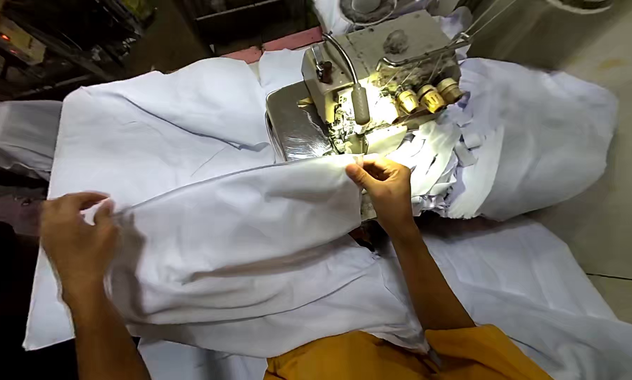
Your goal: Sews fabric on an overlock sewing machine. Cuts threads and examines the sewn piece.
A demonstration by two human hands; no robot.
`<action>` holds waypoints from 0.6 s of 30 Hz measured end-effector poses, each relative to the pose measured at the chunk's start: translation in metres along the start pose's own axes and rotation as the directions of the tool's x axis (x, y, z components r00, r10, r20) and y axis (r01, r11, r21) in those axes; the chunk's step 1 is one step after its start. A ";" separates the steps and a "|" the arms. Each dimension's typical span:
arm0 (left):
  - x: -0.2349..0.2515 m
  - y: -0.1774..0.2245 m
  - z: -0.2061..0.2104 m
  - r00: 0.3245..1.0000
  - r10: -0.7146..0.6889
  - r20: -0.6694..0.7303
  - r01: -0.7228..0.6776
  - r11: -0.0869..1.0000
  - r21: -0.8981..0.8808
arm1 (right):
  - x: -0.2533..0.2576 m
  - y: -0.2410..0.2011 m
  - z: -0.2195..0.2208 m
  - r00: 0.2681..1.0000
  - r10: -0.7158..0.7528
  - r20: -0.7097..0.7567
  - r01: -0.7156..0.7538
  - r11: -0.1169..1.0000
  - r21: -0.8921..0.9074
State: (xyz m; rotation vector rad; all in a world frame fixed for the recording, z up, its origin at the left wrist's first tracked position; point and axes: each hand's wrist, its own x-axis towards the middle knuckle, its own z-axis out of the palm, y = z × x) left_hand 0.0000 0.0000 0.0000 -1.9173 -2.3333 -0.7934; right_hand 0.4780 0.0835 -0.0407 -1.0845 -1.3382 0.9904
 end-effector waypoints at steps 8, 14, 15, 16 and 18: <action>0.012 0.249 0.091 0.752 0.657 0.058 -0.558 0.679 -0.477 | -0.003 -0.012 -0.004 0.992 -0.128 0.007 0.129 0.991 -0.027; 0.023 0.282 0.099 0.762 0.638 0.109 -0.468 0.659 -0.589 | -0.003 -0.013 -0.009 0.984 -0.179 0.016 0.180 0.980 -0.080; 0.022 0.284 0.096 0.769 0.628 0.120 -0.465 0.678 -0.570 | -0.004 -0.013 -0.009 0.985 -0.170 0.033 0.173 0.981 -0.086; 0.021 0.285 0.094 0.777 0.618 0.123 -0.465 0.694 -0.550 | -0.004 -0.013 -0.009 0.986 -0.157 0.051 0.161 0.983 -0.088; 0.018 0.287 0.093 0.790 0.602 0.117 -0.475 0.721 -0.504 | -0.004 -0.013 -0.009 0.989 -0.128 0.077 0.134 0.987 -0.087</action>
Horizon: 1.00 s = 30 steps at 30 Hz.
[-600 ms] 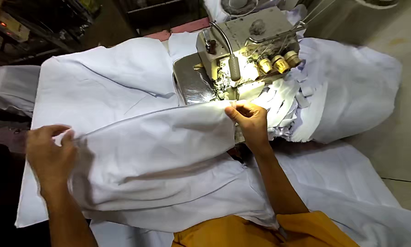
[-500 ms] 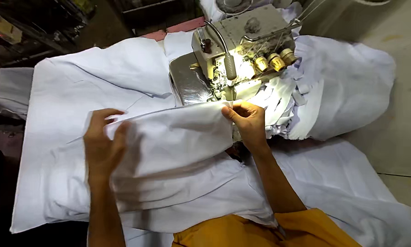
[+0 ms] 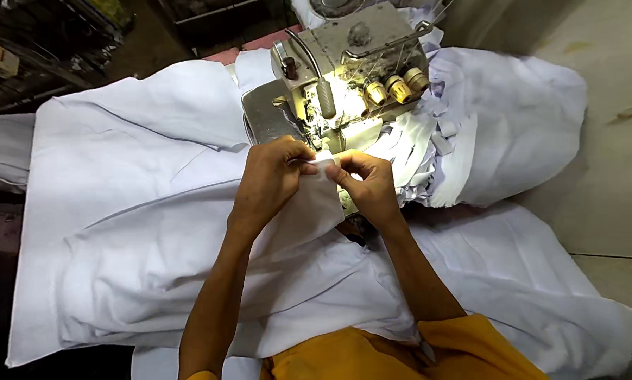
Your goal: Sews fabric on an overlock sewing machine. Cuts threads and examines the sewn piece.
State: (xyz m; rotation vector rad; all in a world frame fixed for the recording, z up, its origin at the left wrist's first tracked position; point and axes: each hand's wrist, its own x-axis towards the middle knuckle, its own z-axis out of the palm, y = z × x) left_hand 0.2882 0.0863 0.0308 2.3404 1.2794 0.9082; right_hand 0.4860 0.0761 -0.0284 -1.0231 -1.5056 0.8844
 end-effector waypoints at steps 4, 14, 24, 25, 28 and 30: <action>-0.001 0.005 0.005 0.999 -0.038 -0.036 0.042 0.994 0.097 | 0.001 -0.001 0.003 0.999 0.050 0.009 -0.050 0.999 -0.010; 0.001 0.002 0.005 0.991 -0.125 -0.049 0.129 0.988 0.087 | 0.007 0.001 0.005 0.992 0.112 -0.052 -0.114 0.993 -0.040; 0.000 -0.008 0.013 0.989 -0.136 -0.059 0.127 0.982 -0.137 | 0.011 0.000 0.008 0.992 0.116 -0.054 -0.118 0.992 -0.044; -0.001 -0.009 0.014 0.988 -0.138 -0.071 0.125 0.979 -0.164 | 0.010 -0.001 0.008 0.990 0.124 -0.060 -0.128 0.990 -0.053; -0.003 -0.012 0.016 0.985 -0.143 -0.094 0.122 0.972 -0.201 | 0.006 0.000 0.008 0.987 0.140 -0.082 -0.147 0.985 -0.086; -0.003 -0.012 0.018 0.985 -0.136 -0.103 0.112 0.971 -0.209 | 0.004 0.002 0.008 0.988 0.130 -0.084 -0.138 0.986 -0.091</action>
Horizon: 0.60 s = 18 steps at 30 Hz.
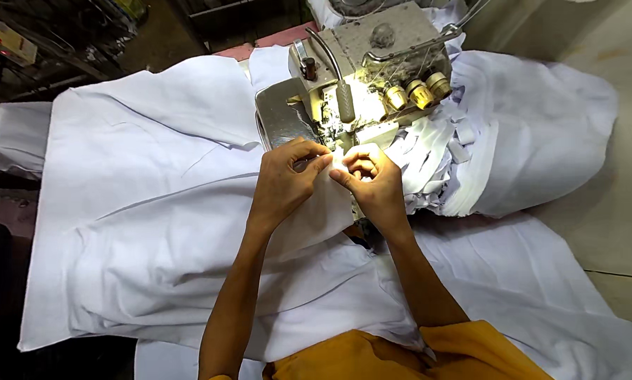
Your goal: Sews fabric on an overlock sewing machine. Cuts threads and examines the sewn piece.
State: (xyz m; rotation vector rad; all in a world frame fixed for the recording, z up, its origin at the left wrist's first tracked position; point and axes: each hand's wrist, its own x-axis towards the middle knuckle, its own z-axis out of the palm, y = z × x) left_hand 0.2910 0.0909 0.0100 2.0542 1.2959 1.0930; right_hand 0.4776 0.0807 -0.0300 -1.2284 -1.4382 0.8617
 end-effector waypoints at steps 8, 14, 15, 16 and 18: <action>0.000 0.000 0.000 1.000 0.001 0.018 -0.001 1.000 -0.024 | 0.000 -0.001 -0.004 1.000 -0.008 0.002 0.007 0.997 0.075; 0.001 0.004 0.005 0.999 -0.040 -0.023 0.040 0.999 0.001 | 0.001 -0.004 -0.006 0.999 0.033 0.039 -0.032 0.999 -0.034; 0.001 0.005 0.006 0.999 -0.039 -0.026 0.039 0.999 0.010 | 0.000 -0.004 -0.005 0.998 0.046 0.042 -0.043 0.997 -0.069; 0.001 0.005 0.008 0.999 -0.039 -0.027 0.039 0.999 0.019 | 0.000 -0.003 -0.003 0.998 0.056 0.032 -0.053 0.994 -0.095; 0.001 0.005 0.010 0.999 -0.039 -0.030 0.041 0.999 0.036 | -0.001 -0.003 -0.001 0.998 0.064 0.006 -0.063 0.991 -0.119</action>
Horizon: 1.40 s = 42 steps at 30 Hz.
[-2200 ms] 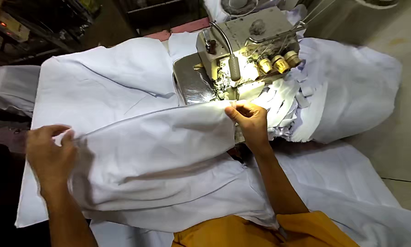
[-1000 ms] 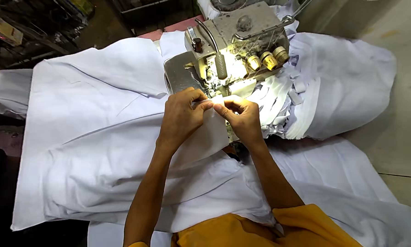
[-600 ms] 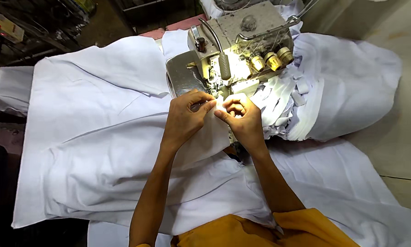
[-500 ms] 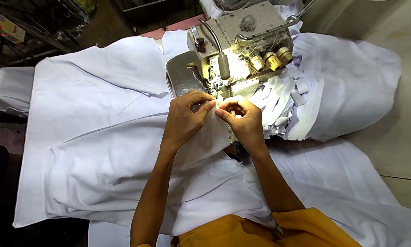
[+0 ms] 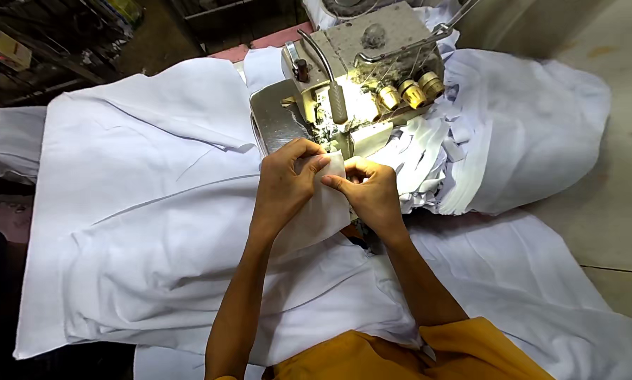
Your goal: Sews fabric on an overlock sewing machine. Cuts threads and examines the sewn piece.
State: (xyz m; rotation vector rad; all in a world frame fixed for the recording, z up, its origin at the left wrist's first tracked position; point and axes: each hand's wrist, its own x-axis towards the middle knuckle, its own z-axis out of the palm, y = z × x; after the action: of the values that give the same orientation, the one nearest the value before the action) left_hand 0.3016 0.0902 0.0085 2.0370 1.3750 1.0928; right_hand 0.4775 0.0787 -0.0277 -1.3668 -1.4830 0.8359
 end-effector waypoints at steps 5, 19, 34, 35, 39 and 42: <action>-0.001 -0.001 0.002 1.000 -0.010 -0.010 0.010 1.000 -0.003 | -0.002 0.000 0.001 0.999 -0.008 -0.036 0.008 1.000 -0.003; -0.004 0.000 0.007 0.999 -0.015 -0.029 0.016 1.000 0.025 | 0.002 0.000 -0.005 0.998 -0.056 -0.032 0.059 0.996 0.074; -0.015 -0.017 0.010 0.988 -0.067 -0.138 0.106 0.951 0.291 | 0.009 0.022 0.015 0.982 -0.071 -0.175 0.072 0.997 -0.001; -0.015 -0.018 0.011 0.986 -0.063 -0.154 0.106 0.952 0.286 | 0.008 0.021 0.018 0.980 -0.066 -0.186 0.067 0.998 0.000; -0.015 -0.020 0.012 0.982 -0.074 -0.171 0.119 0.956 0.269 | 0.008 0.022 0.028 0.976 -0.048 -0.213 0.059 0.997 0.048; -0.013 -0.018 0.012 0.977 -0.126 -0.175 0.169 0.950 0.263 | 0.007 0.023 0.033 0.976 -0.033 -0.215 0.051 0.996 0.078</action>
State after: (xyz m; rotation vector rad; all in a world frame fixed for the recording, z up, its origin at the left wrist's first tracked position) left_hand 0.2992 0.0860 -0.0166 2.0283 1.8192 1.0629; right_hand 0.4551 0.0922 -0.0590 -1.3150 -1.2926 0.6933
